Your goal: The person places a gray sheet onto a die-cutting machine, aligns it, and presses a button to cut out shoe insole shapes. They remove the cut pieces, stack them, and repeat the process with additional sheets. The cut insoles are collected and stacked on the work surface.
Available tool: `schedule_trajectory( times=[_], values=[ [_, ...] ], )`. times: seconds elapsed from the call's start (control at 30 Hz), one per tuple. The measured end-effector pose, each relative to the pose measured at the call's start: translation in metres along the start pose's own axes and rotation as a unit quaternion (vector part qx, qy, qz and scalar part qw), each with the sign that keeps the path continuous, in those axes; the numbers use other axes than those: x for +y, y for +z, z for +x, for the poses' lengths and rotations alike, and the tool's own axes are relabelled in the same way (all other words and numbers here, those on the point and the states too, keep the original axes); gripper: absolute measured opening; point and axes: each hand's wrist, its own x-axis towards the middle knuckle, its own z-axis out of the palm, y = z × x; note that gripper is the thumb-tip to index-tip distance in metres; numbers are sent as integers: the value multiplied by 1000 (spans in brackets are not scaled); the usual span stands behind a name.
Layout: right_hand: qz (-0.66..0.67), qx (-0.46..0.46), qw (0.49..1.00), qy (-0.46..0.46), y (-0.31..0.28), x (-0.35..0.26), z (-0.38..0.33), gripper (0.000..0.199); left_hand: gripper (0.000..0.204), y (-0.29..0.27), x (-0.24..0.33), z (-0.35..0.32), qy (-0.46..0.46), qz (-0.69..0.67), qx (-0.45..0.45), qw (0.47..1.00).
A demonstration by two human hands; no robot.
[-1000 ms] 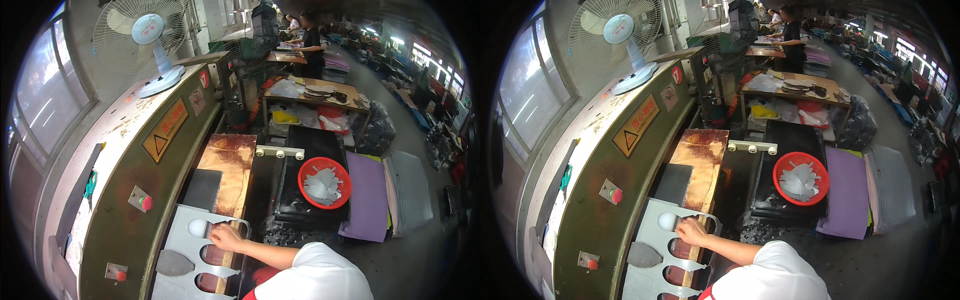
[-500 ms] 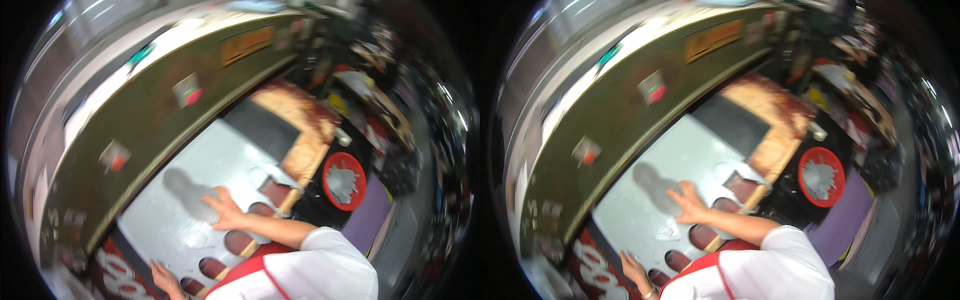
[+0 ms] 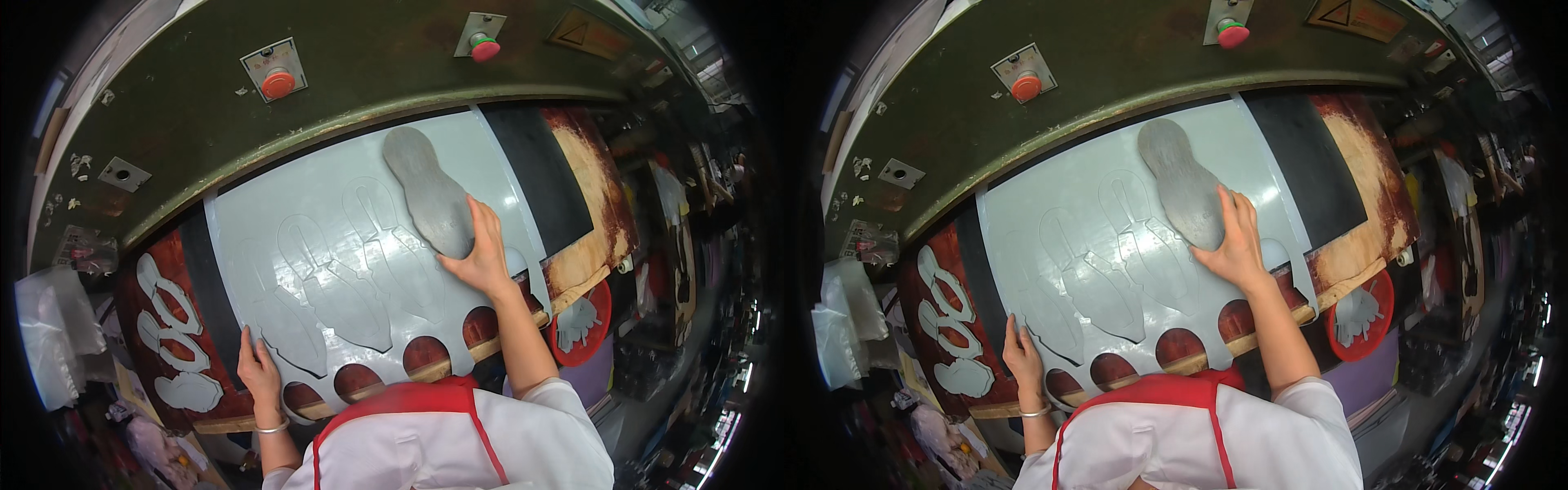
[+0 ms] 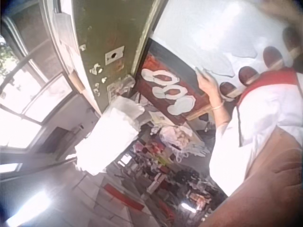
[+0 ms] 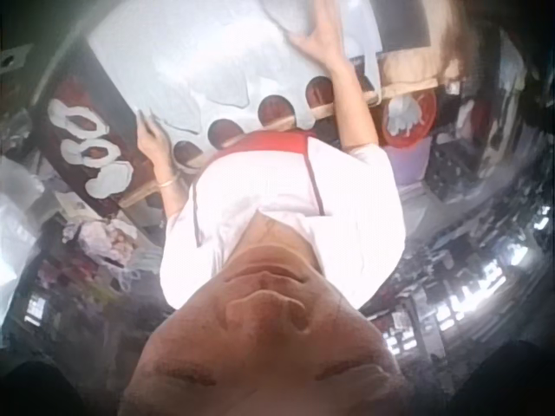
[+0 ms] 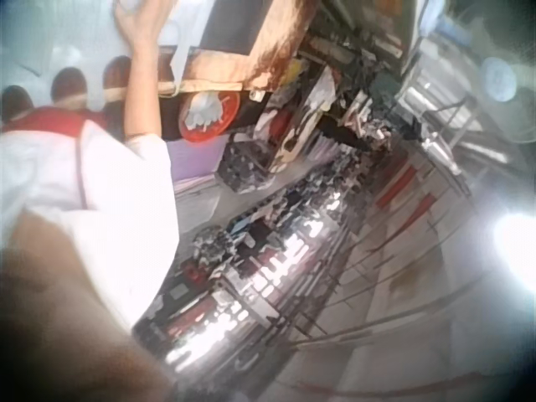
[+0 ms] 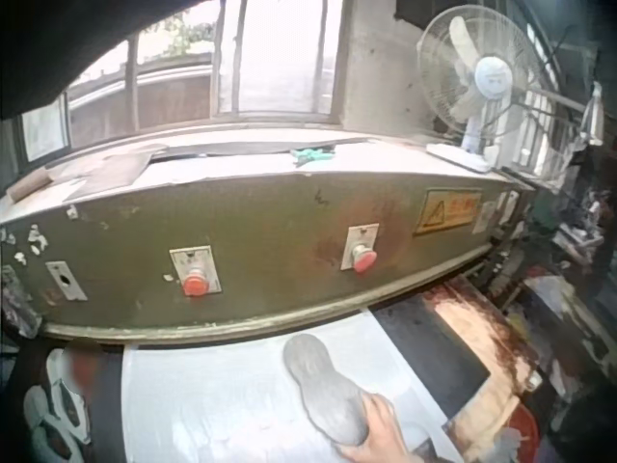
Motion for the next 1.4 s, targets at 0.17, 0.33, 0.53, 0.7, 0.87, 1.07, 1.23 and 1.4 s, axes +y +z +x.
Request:
schedule_trajectory(
  times=[0.17, 0.33, 0.53, 0.7, 0.87, 1.07, 1.23, 1.4],
  values=[
    [27, 74, 997, 24, 15, 12, -10, 101, 39, -7, 7, 10, -103, -77, -38, 991],
    [90, 44, 994, 50, 20, 25, 27, 97, 35, -10, 10, 8, -89, -93, 43, 991],
    [96, 197, 975, 27, 6, 27, 161, 71, 24, 12, -1, 22, -238, -150, -22, 959],
    [-16, 255, 966, 45, 3, 22, 256, 91, 33, 36, 8, 80, -179, 1, 40, 983],
    [-6, 290, 956, 46, 18, 23, 257, 92, 36, 36, 22, 139, -132, 7, 88, 987],
    [-19, 254, 966, 45, 26, 33, 206, 86, 38, 35, 11, 139, -53, 48, 102, 992],
    [58, 83, 958, 268, 42, 18, 102, 32, 41, 33, -7, 115, -93, 122, 110, 982],
    [131, 78, 942, 300, 54, 25, 77, 33, 40, 15, -27, 92, -23, 95, 73, 993]
  ],
)
